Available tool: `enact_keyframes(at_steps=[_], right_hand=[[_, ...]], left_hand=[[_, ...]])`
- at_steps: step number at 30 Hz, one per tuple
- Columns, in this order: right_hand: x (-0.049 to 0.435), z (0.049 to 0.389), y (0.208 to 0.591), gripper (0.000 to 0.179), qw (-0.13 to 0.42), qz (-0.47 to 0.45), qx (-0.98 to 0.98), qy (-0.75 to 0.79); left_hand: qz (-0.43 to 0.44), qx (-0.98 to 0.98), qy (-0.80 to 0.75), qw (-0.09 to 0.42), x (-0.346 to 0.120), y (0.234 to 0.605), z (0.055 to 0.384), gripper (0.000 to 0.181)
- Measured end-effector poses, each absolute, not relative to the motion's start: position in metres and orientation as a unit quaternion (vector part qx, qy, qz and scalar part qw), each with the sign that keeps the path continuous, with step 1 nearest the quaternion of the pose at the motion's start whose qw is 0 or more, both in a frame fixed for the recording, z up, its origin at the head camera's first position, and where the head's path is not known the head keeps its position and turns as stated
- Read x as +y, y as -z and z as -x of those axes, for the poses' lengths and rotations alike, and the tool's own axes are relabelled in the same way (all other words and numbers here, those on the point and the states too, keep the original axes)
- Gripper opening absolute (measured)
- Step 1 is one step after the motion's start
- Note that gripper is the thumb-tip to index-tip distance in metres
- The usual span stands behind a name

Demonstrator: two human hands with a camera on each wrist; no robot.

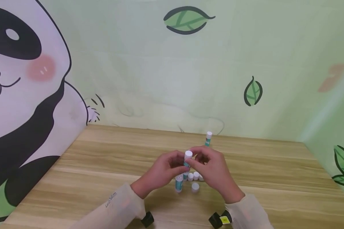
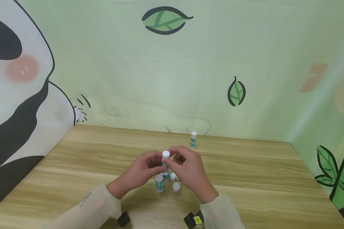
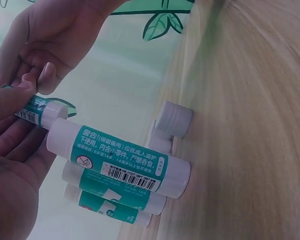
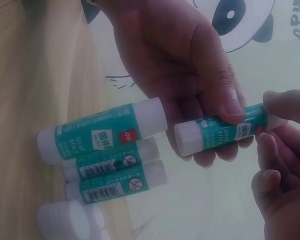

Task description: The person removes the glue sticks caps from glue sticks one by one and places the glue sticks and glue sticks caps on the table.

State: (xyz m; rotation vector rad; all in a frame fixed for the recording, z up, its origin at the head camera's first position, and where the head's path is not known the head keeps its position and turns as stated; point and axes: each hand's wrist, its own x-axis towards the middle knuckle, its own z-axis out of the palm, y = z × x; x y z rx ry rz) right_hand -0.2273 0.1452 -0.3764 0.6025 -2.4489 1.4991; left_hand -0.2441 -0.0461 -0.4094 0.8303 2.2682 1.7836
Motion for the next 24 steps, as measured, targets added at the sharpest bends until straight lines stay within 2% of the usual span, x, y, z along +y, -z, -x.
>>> enact_keyframes(at_steps=[18,24], right_hand=[[0.151,0.226,0.371,0.021,0.120,-0.221,-0.816,-0.521],[0.159,0.230,0.369,0.023,0.144,-0.213,-0.819,-0.513]], left_hand=[[-0.275,0.749,-0.596,0.087,-0.047,0.410,0.245,0.029],[-0.271,0.758,-0.589,0.070,-0.051,0.407,0.248,0.028]])
